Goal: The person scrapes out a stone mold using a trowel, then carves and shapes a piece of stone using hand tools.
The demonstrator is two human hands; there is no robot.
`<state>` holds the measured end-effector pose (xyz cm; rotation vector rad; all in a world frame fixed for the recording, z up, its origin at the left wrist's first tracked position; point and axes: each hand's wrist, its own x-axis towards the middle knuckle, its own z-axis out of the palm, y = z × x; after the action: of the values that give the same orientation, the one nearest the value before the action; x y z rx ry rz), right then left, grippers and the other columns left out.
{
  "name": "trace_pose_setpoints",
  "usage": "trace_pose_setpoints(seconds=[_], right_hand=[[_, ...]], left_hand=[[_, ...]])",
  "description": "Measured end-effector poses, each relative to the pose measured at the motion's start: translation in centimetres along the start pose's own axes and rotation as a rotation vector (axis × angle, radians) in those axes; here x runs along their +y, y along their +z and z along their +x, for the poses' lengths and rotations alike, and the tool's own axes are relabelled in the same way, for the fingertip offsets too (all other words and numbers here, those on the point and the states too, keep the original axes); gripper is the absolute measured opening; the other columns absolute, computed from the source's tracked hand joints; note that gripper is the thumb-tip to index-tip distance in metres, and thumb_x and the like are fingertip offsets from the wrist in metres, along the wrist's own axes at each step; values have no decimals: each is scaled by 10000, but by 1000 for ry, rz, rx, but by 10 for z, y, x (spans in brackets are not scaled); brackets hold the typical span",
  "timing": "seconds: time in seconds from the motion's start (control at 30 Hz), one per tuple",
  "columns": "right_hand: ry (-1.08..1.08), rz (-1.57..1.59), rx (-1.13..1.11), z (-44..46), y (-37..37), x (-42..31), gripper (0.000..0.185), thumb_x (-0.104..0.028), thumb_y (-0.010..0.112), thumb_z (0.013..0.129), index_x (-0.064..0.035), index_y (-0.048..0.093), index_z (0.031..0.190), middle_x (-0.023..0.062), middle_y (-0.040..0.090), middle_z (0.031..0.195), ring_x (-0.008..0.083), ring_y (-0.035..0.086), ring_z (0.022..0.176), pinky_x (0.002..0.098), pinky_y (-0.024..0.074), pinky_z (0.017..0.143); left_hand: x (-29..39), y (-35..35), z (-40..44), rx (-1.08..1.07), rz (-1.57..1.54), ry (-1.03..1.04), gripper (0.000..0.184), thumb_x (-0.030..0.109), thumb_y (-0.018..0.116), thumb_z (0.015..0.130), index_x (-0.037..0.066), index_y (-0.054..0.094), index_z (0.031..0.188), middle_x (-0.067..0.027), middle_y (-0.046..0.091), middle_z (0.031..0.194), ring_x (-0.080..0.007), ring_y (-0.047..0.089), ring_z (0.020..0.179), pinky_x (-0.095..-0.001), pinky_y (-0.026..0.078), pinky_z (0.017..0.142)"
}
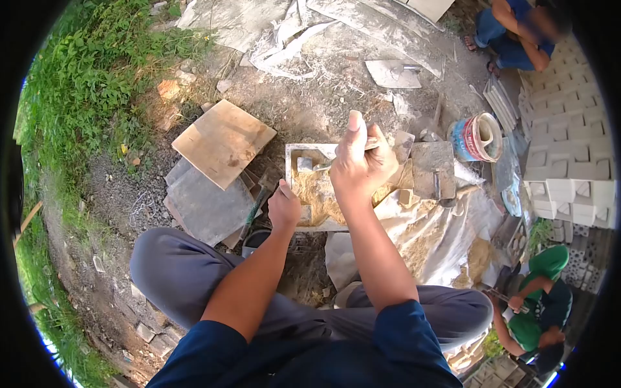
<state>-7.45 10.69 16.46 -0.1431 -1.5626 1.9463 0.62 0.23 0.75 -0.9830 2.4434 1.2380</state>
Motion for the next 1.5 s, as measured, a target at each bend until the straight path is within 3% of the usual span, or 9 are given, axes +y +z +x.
trace_pose_setpoints(seconds=[0.1, 0.17, 0.3, 0.5, 0.57, 0.7, 0.83, 1.0, 1.5], right_hand=[[-95, -39, -69, 12, 8, 0, 458, -187, 638, 983, -92, 421, 592, -40, 418, 512, 31, 351, 446, 237, 269, 400], [169, -79, -28, 18, 21, -29, 430, -151, 708, 935, -66, 467, 590, -77, 453, 610, -1, 331, 595, 200, 256, 504], [-58, -219, 4, 16, 21, -7, 411, -195, 696, 950, -49, 527, 605, -87, 418, 555, 0, 319, 563, 201, 255, 480], [86, -81, -21, 16, 22, -11, 360, -137, 684, 950, -46, 547, 631, -87, 431, 582, 1, 328, 578, 202, 253, 480], [-178, -247, -171, 13, 22, 2, 335, -113, 693, 937, -27, 565, 640, -74, 426, 546, 8, 327, 563, 203, 266, 472], [-142, -199, -51, 13, 28, -4, 340, -65, 709, 910, -18, 538, 620, -43, 398, 548, 14, 328, 574, 197, 272, 487], [-108, -374, -202, 16, 31, -13, 382, -62, 682, 928, -31, 489, 600, -44, 359, 544, 19, 291, 563, 221, 238, 468], [-175, -228, -191, 12, 28, 8, 482, -31, 651, 937, -63, 350, 561, -69, 340, 552, 7, 280, 567, 218, 221, 467], [9, -268, -232, 11, 20, -12, 457, -95, 634, 965, -42, 409, 571, -88, 358, 565, 11, 280, 578, 225, 219, 471]], left_hand=[[2, -3, 0, -8, 28, -10, 634, 440, 215, 1037, 0, 668, 1090, -280, 667, 1017, -496, 592, 1003, -572, 464, 865], [2, -1, 1, -10, 27, -8, 634, 443, 215, 1037, 2, 667, 1093, -279, 667, 1020, -494, 593, 1005, -571, 464, 867], [2, -1, -1, -6, 15, -4, 632, 451, 218, 1035, 11, 667, 1101, -274, 669, 1026, -489, 595, 1008, -570, 465, 868], [4, -3, -2, -26, 21, -10, 625, 448, 223, 1035, 17, 667, 1119, -265, 671, 1047, -487, 597, 1015, -564, 471, 876], [3, -2, -1, -24, 22, -15, 628, 451, 222, 1036, 18, 667, 1126, -264, 671, 1052, -486, 597, 1016, -564, 471, 878], [1, 0, 0, 3, 11, -13, 632, 454, 217, 1037, 22, 665, 1143, -261, 672, 1059, -485, 599, 1015, -565, 473, 879], [0, 0, -2, -13, 19, -4, 600, 431, 232, 1032, 24, 669, 1084, -261, 675, 1017, -486, 605, 994, -571, 473, 860], [4, -3, 1, -31, -7, -2, 595, 438, 232, 1031, 33, 663, 1098, -259, 674, 1021, -487, 607, 989, -574, 476, 863], [-3, -1, 2, 2, 26, 13, 573, 419, 238, 1028, 37, 662, 1064, -265, 673, 1003, -495, 609, 974, -578, 479, 850]])
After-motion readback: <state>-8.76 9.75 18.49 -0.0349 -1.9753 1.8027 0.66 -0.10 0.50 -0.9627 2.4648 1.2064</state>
